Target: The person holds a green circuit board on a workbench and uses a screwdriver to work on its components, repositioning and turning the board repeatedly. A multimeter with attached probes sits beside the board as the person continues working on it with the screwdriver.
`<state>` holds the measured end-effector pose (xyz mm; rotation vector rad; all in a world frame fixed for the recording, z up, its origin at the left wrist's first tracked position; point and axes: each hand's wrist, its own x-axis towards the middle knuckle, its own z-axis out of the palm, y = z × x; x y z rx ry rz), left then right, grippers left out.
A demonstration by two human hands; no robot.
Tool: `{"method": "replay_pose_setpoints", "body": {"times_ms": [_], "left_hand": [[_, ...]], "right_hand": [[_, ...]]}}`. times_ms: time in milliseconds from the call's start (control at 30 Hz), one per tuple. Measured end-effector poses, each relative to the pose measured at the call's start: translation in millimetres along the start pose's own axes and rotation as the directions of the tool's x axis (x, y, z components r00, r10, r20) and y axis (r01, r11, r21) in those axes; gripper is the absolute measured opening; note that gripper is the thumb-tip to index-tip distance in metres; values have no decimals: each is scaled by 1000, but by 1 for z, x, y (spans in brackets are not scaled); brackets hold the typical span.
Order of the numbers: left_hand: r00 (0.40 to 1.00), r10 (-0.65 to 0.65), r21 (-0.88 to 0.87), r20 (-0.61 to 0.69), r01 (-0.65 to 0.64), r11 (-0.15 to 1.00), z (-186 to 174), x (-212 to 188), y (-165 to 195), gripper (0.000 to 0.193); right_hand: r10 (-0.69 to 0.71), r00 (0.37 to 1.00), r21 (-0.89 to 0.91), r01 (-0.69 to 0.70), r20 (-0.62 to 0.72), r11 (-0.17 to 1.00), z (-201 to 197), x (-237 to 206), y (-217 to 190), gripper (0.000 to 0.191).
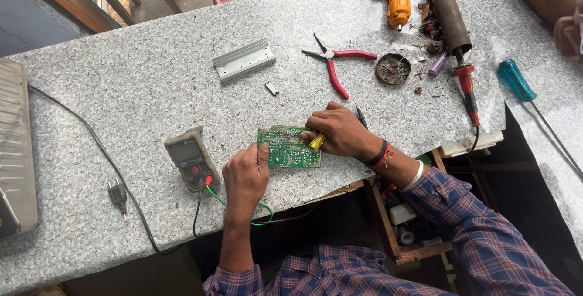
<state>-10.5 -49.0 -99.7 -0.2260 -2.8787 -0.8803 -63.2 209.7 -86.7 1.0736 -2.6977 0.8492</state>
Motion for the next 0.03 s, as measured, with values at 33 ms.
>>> {"method": "replay_pose_setpoints", "body": {"times_ms": [33], "left_hand": [[1000, -4, 1, 6, 4, 1000, 0, 0, 0, 46]], "right_hand": [[4, 1000, 1, -4, 8, 1000, 0, 0, 0, 29]]}}
